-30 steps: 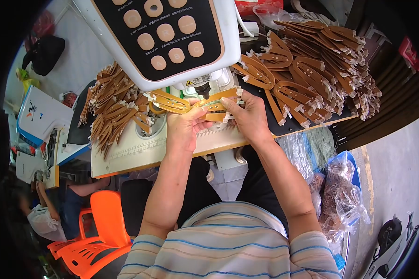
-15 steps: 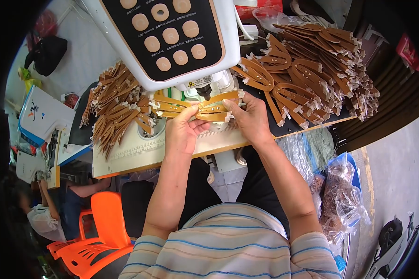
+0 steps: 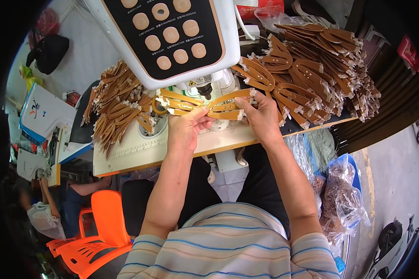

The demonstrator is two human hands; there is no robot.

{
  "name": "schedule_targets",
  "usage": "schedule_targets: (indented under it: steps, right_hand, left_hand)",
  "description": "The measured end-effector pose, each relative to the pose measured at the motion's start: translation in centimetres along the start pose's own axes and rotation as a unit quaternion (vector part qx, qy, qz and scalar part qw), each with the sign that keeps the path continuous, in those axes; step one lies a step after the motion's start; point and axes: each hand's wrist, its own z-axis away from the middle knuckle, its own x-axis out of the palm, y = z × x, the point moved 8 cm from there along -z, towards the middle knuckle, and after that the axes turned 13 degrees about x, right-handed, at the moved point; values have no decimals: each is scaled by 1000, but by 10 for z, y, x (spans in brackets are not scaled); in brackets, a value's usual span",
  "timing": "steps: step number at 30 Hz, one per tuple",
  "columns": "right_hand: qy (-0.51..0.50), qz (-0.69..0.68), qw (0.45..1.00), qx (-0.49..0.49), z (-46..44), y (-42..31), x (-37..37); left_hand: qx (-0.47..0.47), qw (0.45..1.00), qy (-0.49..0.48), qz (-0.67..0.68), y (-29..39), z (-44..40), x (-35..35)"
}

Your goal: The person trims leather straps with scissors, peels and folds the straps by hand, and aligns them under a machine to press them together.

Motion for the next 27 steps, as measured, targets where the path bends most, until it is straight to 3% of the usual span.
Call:
schedule_targets:
  steps: [24,27]
  right_hand:
    - [22,66,997,32,3,-5,-1]
    - [22,41,999,-9,2,-3,-3]
  left_hand:
    - [-7,1000,-5,-30,-1,1,-2]
    - [-24,998,12,53,1,5,-2]
